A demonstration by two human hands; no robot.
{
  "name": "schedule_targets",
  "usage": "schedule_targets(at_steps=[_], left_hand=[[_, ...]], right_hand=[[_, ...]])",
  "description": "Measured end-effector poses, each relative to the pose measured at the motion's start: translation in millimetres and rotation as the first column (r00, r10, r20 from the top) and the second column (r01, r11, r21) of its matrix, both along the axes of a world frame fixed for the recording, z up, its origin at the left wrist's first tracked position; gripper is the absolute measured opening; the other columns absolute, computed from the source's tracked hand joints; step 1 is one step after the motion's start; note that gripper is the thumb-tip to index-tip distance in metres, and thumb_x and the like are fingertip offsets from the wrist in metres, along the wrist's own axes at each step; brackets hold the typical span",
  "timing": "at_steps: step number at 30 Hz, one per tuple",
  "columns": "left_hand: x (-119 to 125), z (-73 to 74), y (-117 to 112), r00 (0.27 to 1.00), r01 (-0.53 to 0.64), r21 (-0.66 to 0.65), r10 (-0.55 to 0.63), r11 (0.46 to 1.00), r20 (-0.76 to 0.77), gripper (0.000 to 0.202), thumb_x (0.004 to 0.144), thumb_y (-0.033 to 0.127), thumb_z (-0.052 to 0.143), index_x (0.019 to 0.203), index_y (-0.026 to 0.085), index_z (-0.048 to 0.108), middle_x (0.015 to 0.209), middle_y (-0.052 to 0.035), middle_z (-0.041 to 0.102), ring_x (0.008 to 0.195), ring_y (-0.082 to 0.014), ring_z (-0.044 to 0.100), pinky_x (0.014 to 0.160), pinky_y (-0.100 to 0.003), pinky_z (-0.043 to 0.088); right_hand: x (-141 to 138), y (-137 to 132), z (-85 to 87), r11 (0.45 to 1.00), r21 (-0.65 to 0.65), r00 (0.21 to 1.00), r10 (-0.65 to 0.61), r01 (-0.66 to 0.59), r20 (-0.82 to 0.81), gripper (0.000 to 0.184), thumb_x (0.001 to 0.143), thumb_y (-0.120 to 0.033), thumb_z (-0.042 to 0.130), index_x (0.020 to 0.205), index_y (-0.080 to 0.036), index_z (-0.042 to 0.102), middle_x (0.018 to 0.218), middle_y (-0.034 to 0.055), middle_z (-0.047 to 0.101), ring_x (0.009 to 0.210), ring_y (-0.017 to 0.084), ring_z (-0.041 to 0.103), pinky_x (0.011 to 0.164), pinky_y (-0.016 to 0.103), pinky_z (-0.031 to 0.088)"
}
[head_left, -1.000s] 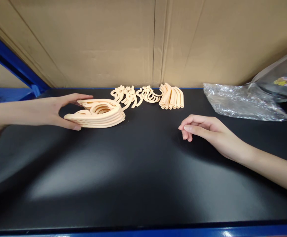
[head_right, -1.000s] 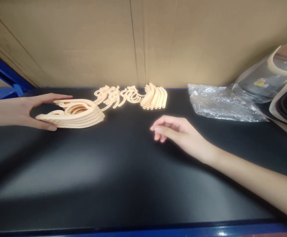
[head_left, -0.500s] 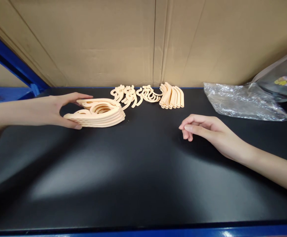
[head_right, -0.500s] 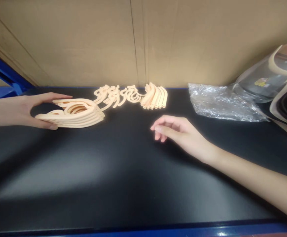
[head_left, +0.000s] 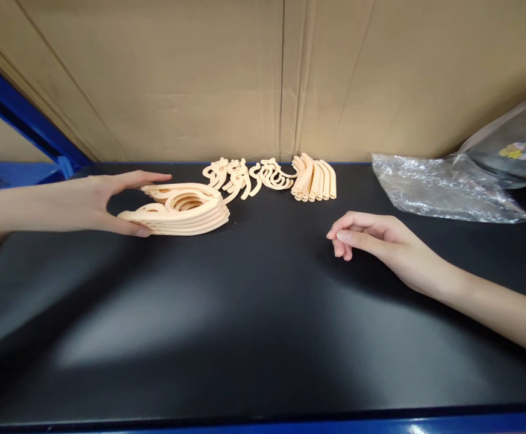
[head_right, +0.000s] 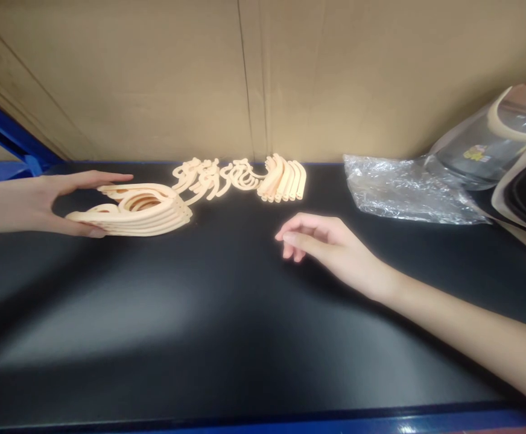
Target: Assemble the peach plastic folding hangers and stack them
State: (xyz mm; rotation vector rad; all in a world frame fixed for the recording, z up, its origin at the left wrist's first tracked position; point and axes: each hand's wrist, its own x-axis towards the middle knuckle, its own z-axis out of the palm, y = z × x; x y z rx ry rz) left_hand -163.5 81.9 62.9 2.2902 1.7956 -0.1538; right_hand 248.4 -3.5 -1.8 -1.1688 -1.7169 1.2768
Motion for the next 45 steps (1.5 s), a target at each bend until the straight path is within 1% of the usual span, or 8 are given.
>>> schedule_targets(at_steps=[15,22,25,27,30,32,38,45], left_hand=[[4,2.5,-4,0.996,-0.021,0.013,0.019,1.000,0.083,0.106,0.056,0.072,0.066,0.146,0.026,0.035,0.143,-0.0041,0.051,0.120,-0.0296,0.053,0.106,-0.042,0.034],[-3,2.5,-5,0.995,0.015,0.022,-0.017,1.000,0.094,0.115,0.056,0.083,0.063,0.150,0.028,0.026,0.149,-0.0057,0.044,0.126,-0.0321,0.048,0.107,-0.044,0.035],[12,4.4,-13,0.984,0.047,0.147,-0.071,0.988,0.163,0.107,0.062,0.084,0.058,0.150,0.032,0.026,0.152,-0.0033,0.039,0.133,-0.0346,0.042,0.110,-0.047,0.032],[35,3.7,-24,0.959,0.055,0.368,-0.152,0.928,0.241,0.095,0.073,0.081,0.051,0.149,0.028,0.030,0.151,-0.0018,0.038,0.136,-0.0355,0.037,0.112,-0.046,0.029],[78,-5.3,-46,0.884,0.138,0.664,-0.394,0.735,0.252,0.059,0.091,0.054,0.049,0.139,0.020,0.044,0.142,-0.0035,0.048,0.135,-0.0291,0.040,0.115,-0.042,0.025],[103,-17.6,-61,0.824,0.226,0.698,-0.515,0.680,0.235,0.039,0.094,0.040,0.052,0.131,0.027,0.049,0.135,-0.0001,0.054,0.132,-0.0246,0.045,0.114,-0.042,0.031],[132,-58.7,-82,0.563,0.657,0.534,-0.817,0.532,0.121,0.043,0.095,0.031,0.050,0.137,0.025,0.047,0.138,-0.0069,0.056,0.132,-0.0220,0.048,0.108,-0.037,0.046],[129,-61.5,-81,0.573,0.716,0.371,-0.801,0.592,0.171,0.038,0.098,0.030,0.046,0.133,0.015,0.054,0.142,-0.0114,0.053,0.130,-0.0258,0.050,0.107,-0.042,0.045]], right_hand=[[2,0,-2.8,1.000,0.006,1.000,0.012,-0.012,-0.001,0.021,0.089,-0.042,0.064,0.089,-0.022,0.068,0.076,0.0003,0.066,0.069,0.014,0.060,0.070,0.028,0.050],[2,-1,-0.9,1.000,0.004,1.000,0.014,-0.014,0.011,0.022,0.089,-0.043,0.063,0.090,-0.022,0.069,0.077,0.0006,0.066,0.070,0.014,0.060,0.071,0.028,0.050],[2,0,-0.2,1.000,0.001,1.000,0.021,-0.021,0.006,0.020,0.090,-0.041,0.063,0.089,-0.022,0.069,0.077,-0.0003,0.066,0.069,0.013,0.060,0.070,0.027,0.049],[1,0,-0.3,1.000,-0.003,1.000,0.022,-0.022,0.005,0.019,0.090,-0.041,0.063,0.089,-0.022,0.069,0.077,-0.0009,0.066,0.069,0.012,0.059,0.070,0.026,0.049],[1,0,-1.1,1.000,-0.006,1.000,0.021,-0.021,0.009,0.018,0.090,-0.040,0.063,0.089,-0.023,0.069,0.077,-0.0013,0.066,0.070,0.012,0.059,0.070,0.025,0.049],[0,1,-1.7,1.000,-0.005,1.000,0.024,-0.024,0.020,0.017,0.090,-0.039,0.063,0.090,-0.024,0.069,0.077,-0.0014,0.066,0.070,0.012,0.059,0.070,0.025,0.049],[-1,2,-0.8,0.998,0.011,0.994,0.061,-0.062,0.089,0.018,0.091,-0.039,0.061,0.091,-0.023,0.069,0.077,-0.0014,0.066,0.071,0.012,0.060,0.070,0.025,0.048],[-11,-2,4.0,0.986,0.070,0.930,0.119,-0.152,0.347,0.022,0.094,-0.042,0.054,0.095,-0.024,0.068,0.081,-0.0021,0.066,0.072,0.012,0.057,0.064,0.025,0.043]])
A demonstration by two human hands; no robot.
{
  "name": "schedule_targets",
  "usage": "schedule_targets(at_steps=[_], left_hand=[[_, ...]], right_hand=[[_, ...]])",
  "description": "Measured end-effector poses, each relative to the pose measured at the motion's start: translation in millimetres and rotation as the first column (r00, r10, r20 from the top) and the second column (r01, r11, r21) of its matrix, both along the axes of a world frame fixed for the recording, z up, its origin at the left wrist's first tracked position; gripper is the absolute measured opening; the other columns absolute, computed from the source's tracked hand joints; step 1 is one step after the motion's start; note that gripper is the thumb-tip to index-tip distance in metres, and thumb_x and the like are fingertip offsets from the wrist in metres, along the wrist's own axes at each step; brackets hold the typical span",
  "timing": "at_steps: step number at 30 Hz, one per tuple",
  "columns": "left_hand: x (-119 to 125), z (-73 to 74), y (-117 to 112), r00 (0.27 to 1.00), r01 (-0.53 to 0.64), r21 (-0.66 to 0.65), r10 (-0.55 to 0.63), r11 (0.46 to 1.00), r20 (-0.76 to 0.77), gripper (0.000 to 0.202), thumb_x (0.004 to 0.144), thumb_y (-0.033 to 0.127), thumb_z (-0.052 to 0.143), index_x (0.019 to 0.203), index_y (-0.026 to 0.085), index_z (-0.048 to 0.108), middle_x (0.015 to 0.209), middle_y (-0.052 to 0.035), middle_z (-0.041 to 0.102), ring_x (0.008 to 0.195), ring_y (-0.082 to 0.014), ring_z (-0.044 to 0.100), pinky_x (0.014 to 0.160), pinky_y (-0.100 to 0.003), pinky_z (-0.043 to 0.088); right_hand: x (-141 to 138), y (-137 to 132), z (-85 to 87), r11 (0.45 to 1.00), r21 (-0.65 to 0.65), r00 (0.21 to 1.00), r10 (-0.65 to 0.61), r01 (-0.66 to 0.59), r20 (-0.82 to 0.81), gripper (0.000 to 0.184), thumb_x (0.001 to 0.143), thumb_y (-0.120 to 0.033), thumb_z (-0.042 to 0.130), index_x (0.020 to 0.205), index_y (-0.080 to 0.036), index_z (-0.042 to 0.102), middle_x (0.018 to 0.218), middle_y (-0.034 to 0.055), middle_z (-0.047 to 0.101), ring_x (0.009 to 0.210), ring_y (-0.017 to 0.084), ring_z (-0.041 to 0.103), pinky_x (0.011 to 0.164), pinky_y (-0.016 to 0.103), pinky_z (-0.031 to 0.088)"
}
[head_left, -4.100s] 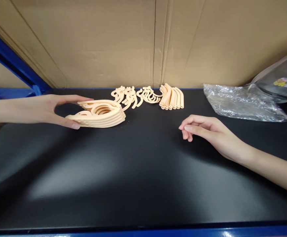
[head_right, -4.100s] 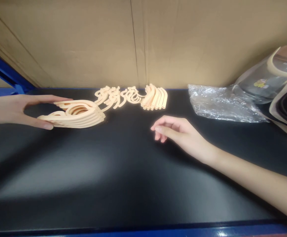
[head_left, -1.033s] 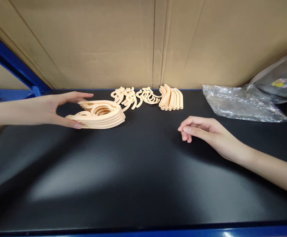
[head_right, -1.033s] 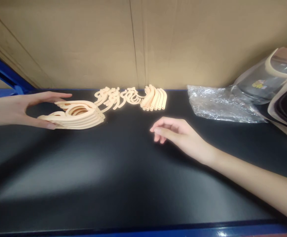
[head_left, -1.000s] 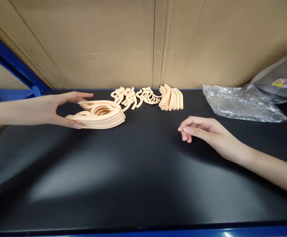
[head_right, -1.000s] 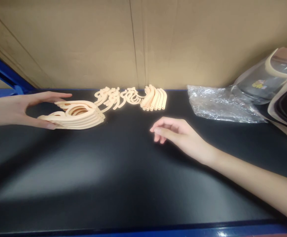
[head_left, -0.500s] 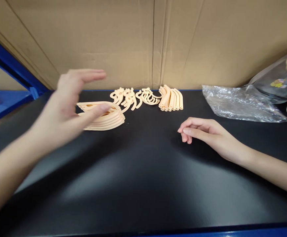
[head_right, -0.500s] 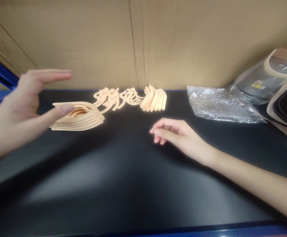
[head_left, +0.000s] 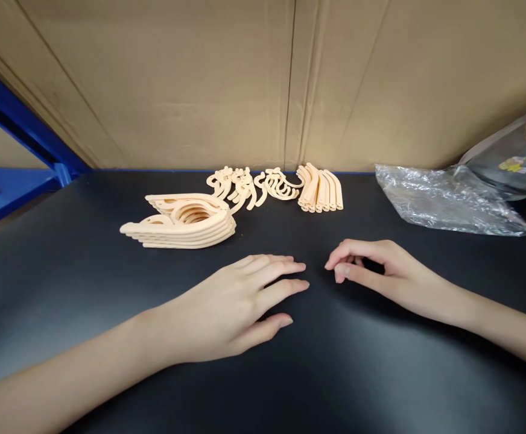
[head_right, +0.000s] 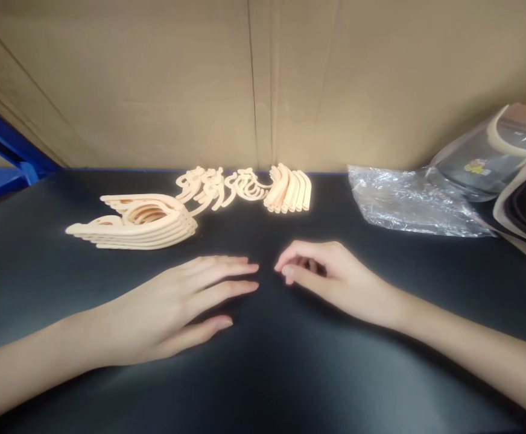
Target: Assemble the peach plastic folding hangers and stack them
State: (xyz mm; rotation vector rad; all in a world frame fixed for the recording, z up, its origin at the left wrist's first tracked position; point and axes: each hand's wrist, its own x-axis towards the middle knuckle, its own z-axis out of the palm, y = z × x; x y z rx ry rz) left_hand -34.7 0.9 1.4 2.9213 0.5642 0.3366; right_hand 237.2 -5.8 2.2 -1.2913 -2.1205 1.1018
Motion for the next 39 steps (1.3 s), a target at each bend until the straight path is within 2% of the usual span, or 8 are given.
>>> schedule_targets(at_steps=[5,7,12,15,19,26,32,39], left_hand=[[-2,2.2,0,1.000,0.000,0.019,0.000,1.000,-0.005,0.038,0.099,0.030,0.045,0.133,0.015,0.054,0.142,-0.0092,0.054,0.127,-0.0246,0.052,0.107,-0.040,0.044],[-3,2.0,0,1.000,0.001,0.031,-0.001,1.000,-0.001,0.038,0.099,0.030,0.044,0.132,0.015,0.055,0.142,-0.0086,0.054,0.127,-0.0241,0.052,0.108,-0.038,0.043],[-4,2.2,0,1.000,0.023,0.049,-0.023,0.999,-0.014,0.038,0.100,0.031,0.043,0.133,0.015,0.055,0.141,-0.0083,0.055,0.127,-0.0252,0.052,0.107,-0.039,0.042],[-5,3.9,-2,0.999,0.035,0.056,-0.033,0.998,-0.024,0.038,0.100,0.030,0.042,0.131,0.014,0.056,0.139,-0.0094,0.056,0.126,-0.0258,0.053,0.105,-0.039,0.043],[-6,4.5,-3,0.999,0.038,0.068,-0.036,0.997,-0.024,0.037,0.100,0.029,0.043,0.130,0.013,0.056,0.138,-0.0104,0.057,0.126,-0.0261,0.053,0.105,-0.039,0.043],[-10,1.0,-3,0.999,0.041,0.081,-0.039,0.996,-0.027,0.037,0.100,0.029,0.040,0.132,0.014,0.055,0.138,-0.0084,0.057,0.125,-0.0242,0.053,0.106,-0.037,0.040],[-10,0.0,-4,0.999,0.034,0.083,-0.032,0.996,-0.030,0.038,0.101,0.029,0.040,0.132,0.014,0.055,0.140,-0.0084,0.055,0.126,-0.0252,0.051,0.106,-0.038,0.041],[-8,0.8,-4,0.999,0.039,0.067,-0.037,0.997,-0.026,0.038,0.100,0.029,0.041,0.131,0.013,0.055,0.139,-0.0099,0.056,0.126,-0.0261,0.052,0.105,-0.039,0.042]], right_hand=[[-12,8,14.8,0.989,0.071,0.983,0.115,-0.126,0.146,0.022,0.096,-0.040,0.051,0.095,-0.025,0.068,0.075,-0.0041,0.064,0.062,0.010,0.053,0.058,0.024,0.041],[-22,19,22.5,0.976,0.172,0.979,0.106,-0.136,0.172,0.021,0.095,-0.037,0.051,0.097,-0.024,0.067,0.077,-0.0036,0.066,0.063,0.010,0.055,0.059,0.023,0.042],[-66,72,27.2,0.862,0.466,0.951,0.052,-0.196,0.304,0.017,0.092,-0.028,0.054,0.096,-0.018,0.066,0.089,0.0015,0.069,0.076,0.014,0.060,0.068,0.027,0.043],[-96,107,21.4,0.797,0.586,0.934,-0.082,-0.148,0.348,0.026,0.091,-0.036,0.057,0.104,-0.016,0.064,0.101,0.0069,0.068,0.089,0.021,0.061,0.073,0.031,0.042],[-123,137,18.2,0.822,0.562,0.868,-0.211,-0.091,0.449,0.051,0.087,-0.052,0.059,0.119,-0.013,0.058,0.105,0.0116,0.068,0.096,0.028,0.061,0.074,0.034,0.042],[-135,150,20.7,0.876,0.478,0.841,-0.208,-0.067,0.499,0.046,0.083,-0.044,0.066,0.118,-0.014,0.058,0.100,0.0093,0.069,0.088,0.025,0.063,0.074,0.033,0.043],[-142,150,22.7,0.907,0.421,0.845,-0.240,0.019,0.478,0.056,0.079,-0.053,0.066,0.119,-0.015,0.058,0.099,0.0101,0.069,0.091,0.027,0.064,0.074,0.035,0.045],[-146,157,17.4,0.902,0.406,0.836,-0.334,0.149,0.435,0.047,0.074,-0.033,0.068,0.116,-0.015,0.059,0.102,0.0122,0.069,0.099,0.030,0.064,0.078,0.037,0.048]])
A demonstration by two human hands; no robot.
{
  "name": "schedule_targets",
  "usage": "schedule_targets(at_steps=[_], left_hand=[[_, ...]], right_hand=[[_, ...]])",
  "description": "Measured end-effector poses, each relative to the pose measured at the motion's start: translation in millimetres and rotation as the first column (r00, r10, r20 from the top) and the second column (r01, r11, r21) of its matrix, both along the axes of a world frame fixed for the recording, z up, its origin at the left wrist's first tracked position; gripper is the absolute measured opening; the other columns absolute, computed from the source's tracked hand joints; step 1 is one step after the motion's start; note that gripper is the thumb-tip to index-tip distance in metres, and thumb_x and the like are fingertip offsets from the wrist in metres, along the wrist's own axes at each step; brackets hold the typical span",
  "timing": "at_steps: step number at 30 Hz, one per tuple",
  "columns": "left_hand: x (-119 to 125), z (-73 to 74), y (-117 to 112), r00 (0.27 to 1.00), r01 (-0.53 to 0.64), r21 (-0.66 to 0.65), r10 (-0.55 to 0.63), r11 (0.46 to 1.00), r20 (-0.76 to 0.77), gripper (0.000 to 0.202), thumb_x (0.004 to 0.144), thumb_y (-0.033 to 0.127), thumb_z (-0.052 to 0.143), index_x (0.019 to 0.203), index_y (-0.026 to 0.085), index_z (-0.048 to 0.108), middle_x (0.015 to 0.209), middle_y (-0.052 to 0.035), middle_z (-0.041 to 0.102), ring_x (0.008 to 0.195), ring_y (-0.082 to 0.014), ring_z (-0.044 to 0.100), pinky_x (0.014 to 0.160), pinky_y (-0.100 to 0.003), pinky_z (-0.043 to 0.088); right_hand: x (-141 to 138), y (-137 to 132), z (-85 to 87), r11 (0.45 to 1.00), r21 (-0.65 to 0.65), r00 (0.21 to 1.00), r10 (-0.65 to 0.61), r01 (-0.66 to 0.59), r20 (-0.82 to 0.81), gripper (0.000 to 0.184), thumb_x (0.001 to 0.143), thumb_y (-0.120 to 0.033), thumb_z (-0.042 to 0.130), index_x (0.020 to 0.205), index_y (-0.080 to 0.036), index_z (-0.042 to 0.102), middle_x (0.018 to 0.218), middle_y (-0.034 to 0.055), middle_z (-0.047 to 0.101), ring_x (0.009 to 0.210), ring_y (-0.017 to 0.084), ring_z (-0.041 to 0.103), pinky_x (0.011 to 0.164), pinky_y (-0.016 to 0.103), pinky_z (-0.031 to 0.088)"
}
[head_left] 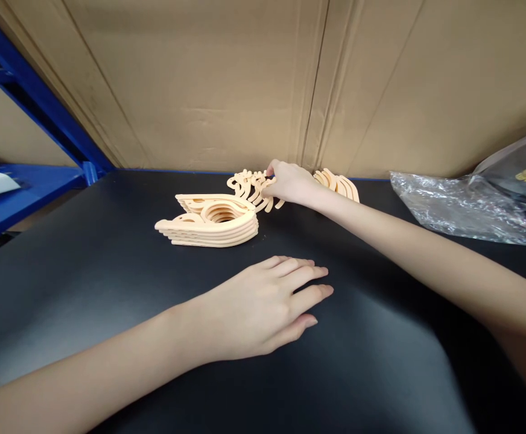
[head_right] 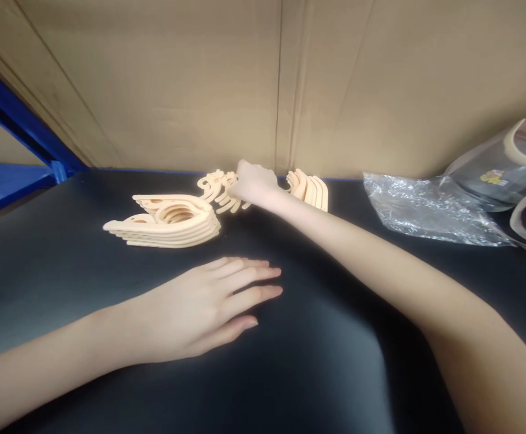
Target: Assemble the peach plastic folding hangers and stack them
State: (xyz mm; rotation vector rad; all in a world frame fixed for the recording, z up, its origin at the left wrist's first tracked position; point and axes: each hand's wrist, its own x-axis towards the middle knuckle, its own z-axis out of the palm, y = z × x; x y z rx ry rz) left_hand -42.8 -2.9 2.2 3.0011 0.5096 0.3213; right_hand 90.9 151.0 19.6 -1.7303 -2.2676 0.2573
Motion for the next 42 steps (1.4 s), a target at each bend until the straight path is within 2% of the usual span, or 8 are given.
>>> schedule_targets(at_steps=[15,20,24,27,30,34,38,42], left_hand=[[1,3.2,-1,1.000,-0.001,-0.014,0.001,1.000,-0.008,0.037,0.100,0.028,0.042,0.131,0.013,0.055,0.139,-0.0103,0.056,0.127,-0.0260,0.051,0.106,-0.040,0.041],[1,3.5,-1,1.000,0.001,-0.007,-0.002,1.000,-0.028,0.038,0.100,0.028,0.041,0.132,0.013,0.054,0.140,-0.0094,0.055,0.128,-0.0255,0.051,0.107,-0.039,0.041],[1,3.4,0,1.000,0.001,-0.003,-0.001,1.000,-0.023,0.038,0.100,0.028,0.041,0.132,0.013,0.054,0.140,-0.0094,0.055,0.128,-0.0257,0.050,0.106,-0.039,0.041],[1,3.8,0,1.000,0.002,-0.005,-0.003,1.000,-0.021,0.038,0.100,0.028,0.041,0.132,0.013,0.055,0.140,-0.0096,0.055,0.128,-0.0258,0.050,0.106,-0.039,0.042],[1,3.6,0,1.000,0.009,-0.008,-0.009,1.000,-0.013,0.037,0.100,0.028,0.042,0.131,0.013,0.055,0.140,-0.0095,0.056,0.128,-0.0255,0.051,0.106,-0.039,0.042],[3,0.5,1,0.999,-0.014,-0.028,0.015,1.000,0.033,0.034,0.099,0.028,0.043,0.127,0.014,0.057,0.136,-0.0095,0.058,0.122,-0.0242,0.054,0.102,-0.039,0.044],[10,-3.2,1,0.972,-0.167,-0.031,0.170,0.985,0.161,0.033,0.096,0.023,0.046,0.128,0.015,0.053,0.128,-0.0094,0.059,0.112,-0.0220,0.057,0.094,-0.036,0.049],[22,-4.9,4,0.929,-0.317,0.044,0.301,0.947,0.215,0.037,0.093,0.016,0.048,0.131,0.013,0.049,0.128,-0.0117,0.056,0.110,-0.0232,0.056,0.090,-0.036,0.051]], right_hand=[[-4,-4,0.9,1.000,-0.009,0.997,-0.010,0.010,-0.081,0.046,0.066,-0.022,0.067,0.110,-0.013,0.058,0.099,0.0142,0.068,0.094,0.031,0.065,0.074,0.038,0.049],[1,1,-0.1,1.000,0.018,0.987,0.008,-0.005,-0.161,0.039,0.072,-0.021,0.061,0.110,-0.012,0.057,0.101,0.0143,0.067,0.094,0.029,0.064,0.075,0.038,0.049],[14,-4,11.2,0.997,0.063,0.970,0.055,-0.041,-0.235,0.038,0.080,-0.017,0.055,0.117,-0.014,0.054,0.103,0.0105,0.066,0.094,0.025,0.064,0.077,0.035,0.049],[35,-21,19.2,0.993,0.056,0.948,0.112,-0.100,-0.296,0.034,0.084,-0.019,0.056,0.118,-0.016,0.053,0.096,0.0072,0.067,0.086,0.022,0.065,0.072,0.033,0.050],[65,-50,18.2,0.964,-0.085,0.846,0.177,-0.252,-0.502,0.039,0.083,-0.023,0.061,0.119,-0.019,0.049,0.081,0.0027,0.068,0.074,0.020,0.066,0.065,0.033,0.050],[105,-94,4.5,0.912,-0.253,0.767,0.096,-0.323,-0.635,0.048,0.082,-0.030,0.066,0.124,-0.024,0.044,0.076,-0.0012,0.069,0.081,0.020,0.069,0.074,0.035,0.052],[125,-128,-7.1,0.863,-0.400,0.737,-0.047,-0.310,-0.674,0.053,0.081,-0.031,0.068,0.126,-0.025,0.041,0.078,-0.0008,0.068,0.080,0.020,0.070,0.075,0.036,0.053],[129,-145,-10.3,0.839,-0.435,0.723,-0.074,-0.327,-0.687,0.053,0.082,-0.034,0.069,0.127,-0.025,0.041,0.081,-0.0013,0.068,0.082,0.019,0.069,0.078,0.035,0.051]])
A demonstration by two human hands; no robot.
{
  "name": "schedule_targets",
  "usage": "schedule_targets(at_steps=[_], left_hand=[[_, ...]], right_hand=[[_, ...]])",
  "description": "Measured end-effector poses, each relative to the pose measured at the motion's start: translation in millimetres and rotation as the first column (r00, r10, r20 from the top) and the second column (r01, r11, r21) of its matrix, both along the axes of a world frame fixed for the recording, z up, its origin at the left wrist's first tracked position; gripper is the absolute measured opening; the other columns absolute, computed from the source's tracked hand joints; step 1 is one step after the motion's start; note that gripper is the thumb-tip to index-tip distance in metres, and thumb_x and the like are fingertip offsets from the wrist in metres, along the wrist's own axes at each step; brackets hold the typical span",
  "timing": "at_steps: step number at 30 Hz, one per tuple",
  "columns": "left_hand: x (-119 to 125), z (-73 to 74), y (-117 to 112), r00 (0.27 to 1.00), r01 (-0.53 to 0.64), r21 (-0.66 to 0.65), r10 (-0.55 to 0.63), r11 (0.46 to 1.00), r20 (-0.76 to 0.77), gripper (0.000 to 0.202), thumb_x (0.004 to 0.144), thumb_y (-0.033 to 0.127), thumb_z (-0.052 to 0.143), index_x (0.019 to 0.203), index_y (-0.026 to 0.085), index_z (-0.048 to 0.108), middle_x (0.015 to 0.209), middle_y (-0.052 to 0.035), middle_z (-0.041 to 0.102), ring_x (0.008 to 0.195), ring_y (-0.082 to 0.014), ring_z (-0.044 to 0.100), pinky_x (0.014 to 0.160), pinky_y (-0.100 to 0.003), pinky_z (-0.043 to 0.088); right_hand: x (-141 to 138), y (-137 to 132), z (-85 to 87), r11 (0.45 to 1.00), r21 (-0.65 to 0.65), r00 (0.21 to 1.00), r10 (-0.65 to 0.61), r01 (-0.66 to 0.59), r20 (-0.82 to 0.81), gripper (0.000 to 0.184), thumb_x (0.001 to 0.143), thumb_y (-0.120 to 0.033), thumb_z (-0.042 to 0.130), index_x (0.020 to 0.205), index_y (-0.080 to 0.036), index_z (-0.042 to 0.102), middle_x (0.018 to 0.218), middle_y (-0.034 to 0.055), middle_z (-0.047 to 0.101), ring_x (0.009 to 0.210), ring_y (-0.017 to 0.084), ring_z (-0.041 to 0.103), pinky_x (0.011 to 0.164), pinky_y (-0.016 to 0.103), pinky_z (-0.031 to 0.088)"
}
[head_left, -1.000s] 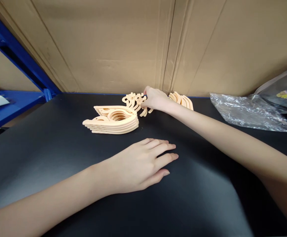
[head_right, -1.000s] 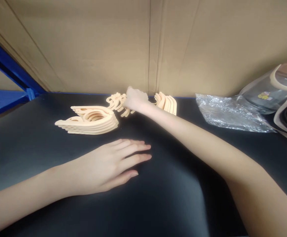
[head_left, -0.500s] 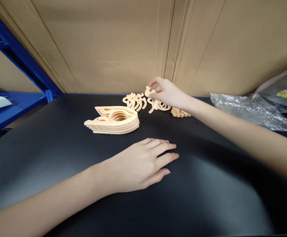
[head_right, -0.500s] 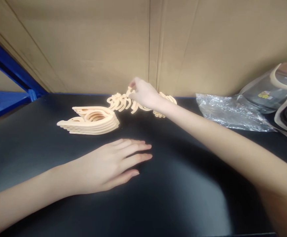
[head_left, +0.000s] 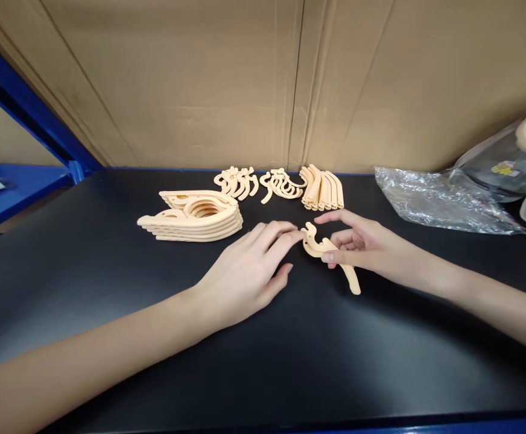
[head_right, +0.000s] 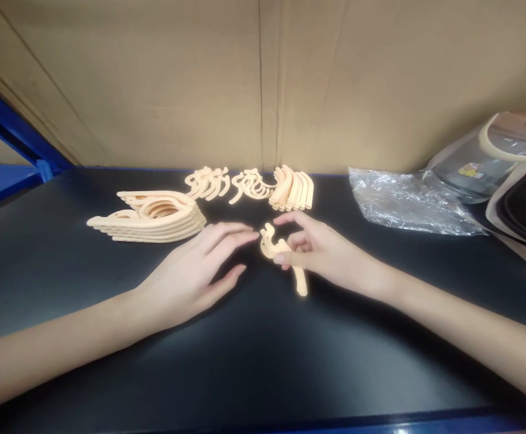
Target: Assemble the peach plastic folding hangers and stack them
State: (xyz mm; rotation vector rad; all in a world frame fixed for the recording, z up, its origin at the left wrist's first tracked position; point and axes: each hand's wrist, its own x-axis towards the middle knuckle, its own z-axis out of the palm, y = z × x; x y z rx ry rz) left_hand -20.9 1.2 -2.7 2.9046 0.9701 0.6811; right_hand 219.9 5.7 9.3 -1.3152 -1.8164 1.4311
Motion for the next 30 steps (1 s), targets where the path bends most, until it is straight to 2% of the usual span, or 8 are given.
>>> schedule_targets(at_steps=[3,7,11,13,19,23,25,30], left_hand=[[10,-1.3,6,0.998,0.040,0.064,-0.037,0.997,-0.051,0.036,0.094,0.014,0.047,0.130,0.014,0.049,0.132,-0.0119,0.054,0.116,-0.0249,0.052,0.091,-0.039,0.050],[19,-3.5,14,0.989,0.129,0.046,-0.125,0.991,-0.083,0.021,0.098,0.017,0.046,0.112,0.016,0.060,0.122,-0.0083,0.061,0.117,-0.0237,0.053,0.091,-0.039,0.048],[19,-3.7,17,0.990,0.124,0.002,-0.124,0.992,-0.070,0.019,0.099,0.020,0.046,0.107,0.018,0.062,0.119,-0.0064,0.064,0.114,-0.0223,0.055,0.090,-0.038,0.046],[18,-3.1,17,0.990,0.121,-0.009,-0.121,0.993,-0.075,0.019,0.099,0.020,0.045,0.107,0.018,0.063,0.119,-0.0061,0.064,0.115,-0.0221,0.054,0.090,-0.037,0.045],[18,-0.8,16,0.992,0.111,-0.080,-0.115,0.991,-0.048,0.020,0.098,0.021,0.049,0.115,0.016,0.058,0.114,-0.0058,0.066,0.108,-0.0208,0.056,0.088,-0.035,0.045],[17,-0.4,15,0.991,0.121,-0.064,-0.124,0.991,-0.050,0.019,0.099,0.022,0.048,0.112,0.017,0.061,0.109,-0.0052,0.067,0.103,-0.0207,0.057,0.083,-0.034,0.043],[16,-0.5,15,0.991,0.124,-0.053,-0.127,0.991,-0.052,0.020,0.099,0.023,0.048,0.111,0.018,0.063,0.108,-0.0048,0.066,0.102,-0.0203,0.057,0.083,-0.034,0.042],[14,-1.0,16,0.985,0.165,-0.031,-0.167,0.986,-0.037,0.022,0.098,0.023,0.049,0.115,0.021,0.064,0.111,-0.0041,0.066,0.104,-0.0195,0.056,0.087,-0.034,0.040]], right_hand=[[1,-5,-0.8,0.998,0.040,0.999,0.044,-0.045,0.015,0.051,0.086,-0.038,0.066,0.129,-0.026,0.040,0.080,-0.0021,0.067,0.082,0.017,0.067,0.076,0.032,0.051],[3,-7,-1.2,0.978,0.179,0.983,0.082,-0.111,0.163,0.046,0.090,-0.043,0.058,0.131,-0.029,0.040,0.075,-0.0041,0.065,0.070,0.016,0.064,0.065,0.029,0.048],[8,-10,-0.4,0.909,0.374,0.918,0.020,-0.181,0.395,0.045,0.093,-0.048,0.051,0.132,-0.029,0.041,0.077,-0.0017,0.064,0.061,0.016,0.059,0.059,0.029,0.045],[11,-12,-0.3,0.883,0.415,0.896,0.013,-0.218,0.444,0.044,0.094,-0.048,0.049,0.133,-0.028,0.042,0.081,-0.0002,0.064,0.062,0.016,0.059,0.061,0.029,0.047],[16,-11,-2.9,0.867,0.439,0.883,0.000,-0.234,0.470,0.037,0.097,-0.042,0.046,0.131,-0.027,0.043,0.083,-0.0002,0.063,0.065,0.016,0.059,0.064,0.030,0.048],[18,-8,-3.7,0.843,0.476,0.870,-0.019,-0.251,0.492,0.037,0.096,-0.036,0.047,0.132,-0.027,0.043,0.089,0.0013,0.064,0.073,0.017,0.060,0.068,0.032,0.048],[19,-8,-2.4,0.831,0.494,0.862,-0.035,-0.256,0.506,0.037,0.095,-0.038,0.049,0.130,-0.027,0.045,0.090,0.0016,0.064,0.078,0.018,0.061,0.072,0.033,0.048],[20,-5,-0.2,0.921,0.381,0.931,-0.067,-0.080,0.358,0.038,0.095,-0.054,0.044,0.123,-0.029,0.052,0.084,0.0001,0.065,0.075,0.018,0.062,0.067,0.032,0.049]])
